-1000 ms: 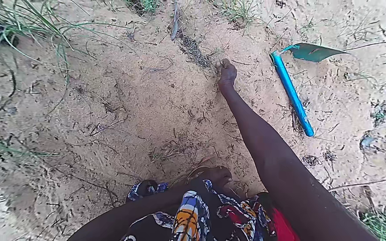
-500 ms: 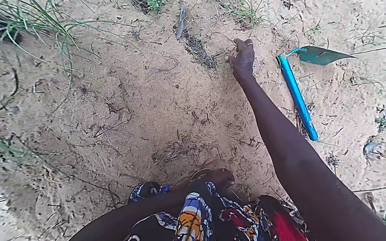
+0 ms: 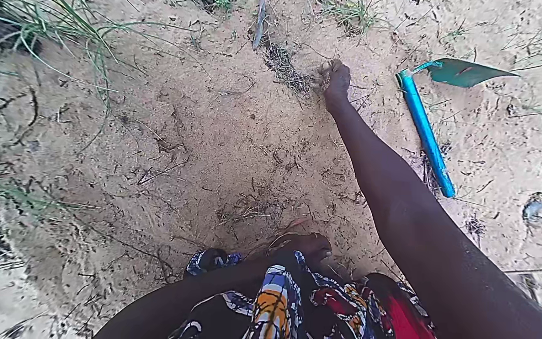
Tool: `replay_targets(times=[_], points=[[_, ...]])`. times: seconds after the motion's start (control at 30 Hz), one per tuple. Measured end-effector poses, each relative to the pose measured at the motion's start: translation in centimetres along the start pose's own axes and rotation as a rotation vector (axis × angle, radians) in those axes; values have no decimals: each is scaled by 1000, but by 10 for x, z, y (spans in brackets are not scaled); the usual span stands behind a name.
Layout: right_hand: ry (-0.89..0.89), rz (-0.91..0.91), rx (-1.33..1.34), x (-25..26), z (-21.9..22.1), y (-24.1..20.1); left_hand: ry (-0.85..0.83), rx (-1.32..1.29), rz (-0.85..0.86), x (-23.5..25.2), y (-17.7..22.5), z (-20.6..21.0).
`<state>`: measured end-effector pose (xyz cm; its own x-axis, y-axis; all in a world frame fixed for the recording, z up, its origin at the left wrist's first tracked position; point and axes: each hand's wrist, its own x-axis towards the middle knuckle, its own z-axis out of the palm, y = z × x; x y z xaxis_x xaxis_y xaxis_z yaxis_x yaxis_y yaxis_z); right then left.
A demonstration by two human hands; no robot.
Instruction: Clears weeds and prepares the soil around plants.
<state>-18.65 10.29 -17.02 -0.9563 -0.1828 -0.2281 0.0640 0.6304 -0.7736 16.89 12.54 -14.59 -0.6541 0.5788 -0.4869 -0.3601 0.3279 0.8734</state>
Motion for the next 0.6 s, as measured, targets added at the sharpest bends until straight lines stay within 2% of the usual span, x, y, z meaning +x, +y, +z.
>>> replay_targets(times=[0.03,0.1,0.17,0.23,0.3,0.37,0.53,0.6], points=[[43,40,19,-6,2,1,26,4,50,-2,-3,-1],[131,112,80,-26,1,11,27,31,282,15,-45,14],[200,120,102,-45,-6,29,-70,30,92,20,-31,10],[249,54,41,-71,-11,47,-25,10,-23,-1,2,-2],[215,-54,-34,-87,-12,56,0,6,-33,-12,17,-8],[123,-132,-101,-86,-10,53,12,14,3,-12,14,-7],[-40,-170,-397,-49,10,2,69,-7,88,-6,-4,2],[-57,-153,-445,-38,22,-12,-8,3,73,13,-23,11]])
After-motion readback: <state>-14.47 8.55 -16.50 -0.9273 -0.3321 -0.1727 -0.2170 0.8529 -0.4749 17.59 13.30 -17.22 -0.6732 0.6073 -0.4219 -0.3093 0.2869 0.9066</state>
